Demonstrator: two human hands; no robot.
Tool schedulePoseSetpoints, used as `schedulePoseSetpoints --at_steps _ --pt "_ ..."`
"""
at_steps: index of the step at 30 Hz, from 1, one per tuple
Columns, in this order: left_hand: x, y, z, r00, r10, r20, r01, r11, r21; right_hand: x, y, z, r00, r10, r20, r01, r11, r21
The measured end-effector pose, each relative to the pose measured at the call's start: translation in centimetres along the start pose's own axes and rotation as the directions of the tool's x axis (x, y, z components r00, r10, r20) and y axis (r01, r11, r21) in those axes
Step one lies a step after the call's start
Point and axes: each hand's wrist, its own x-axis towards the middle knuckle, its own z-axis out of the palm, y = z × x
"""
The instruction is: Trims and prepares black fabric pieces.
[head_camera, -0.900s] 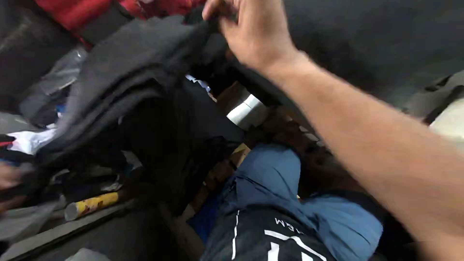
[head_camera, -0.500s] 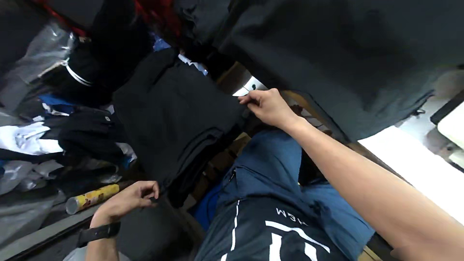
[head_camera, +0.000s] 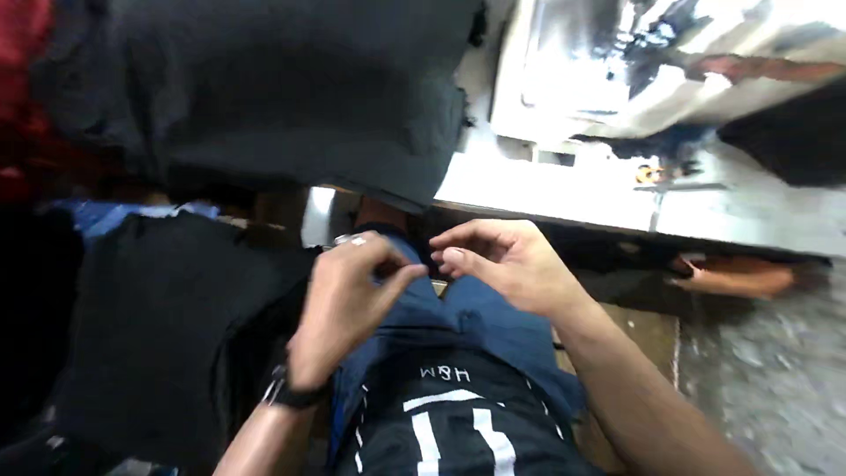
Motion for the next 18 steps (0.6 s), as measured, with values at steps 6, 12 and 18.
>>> schedulePoseSetpoints --at_steps 6,12,18 --pt "7.0 1.9 10.2 0.934 0.023 0.355 0.028 0.990 -0.139 -6.1 2.4 -4.9 0.939 0.163 -0.302 -0.121 0.981 0.152" --pt "8.0 2.3 12.9 0.907 -0.037 0.418 0.081 0.993 -0.088 -7.0 4.1 -6.4 0.901 0.250 -0.354 -0.161 0.951 0.262" --pt "8.1 2.6 13.6 0.911 -0.113 0.398 0.142 0.989 -0.045 -6.1 4.7 -7.1 0.911 0.224 -0.347 -0.147 0.961 0.236"
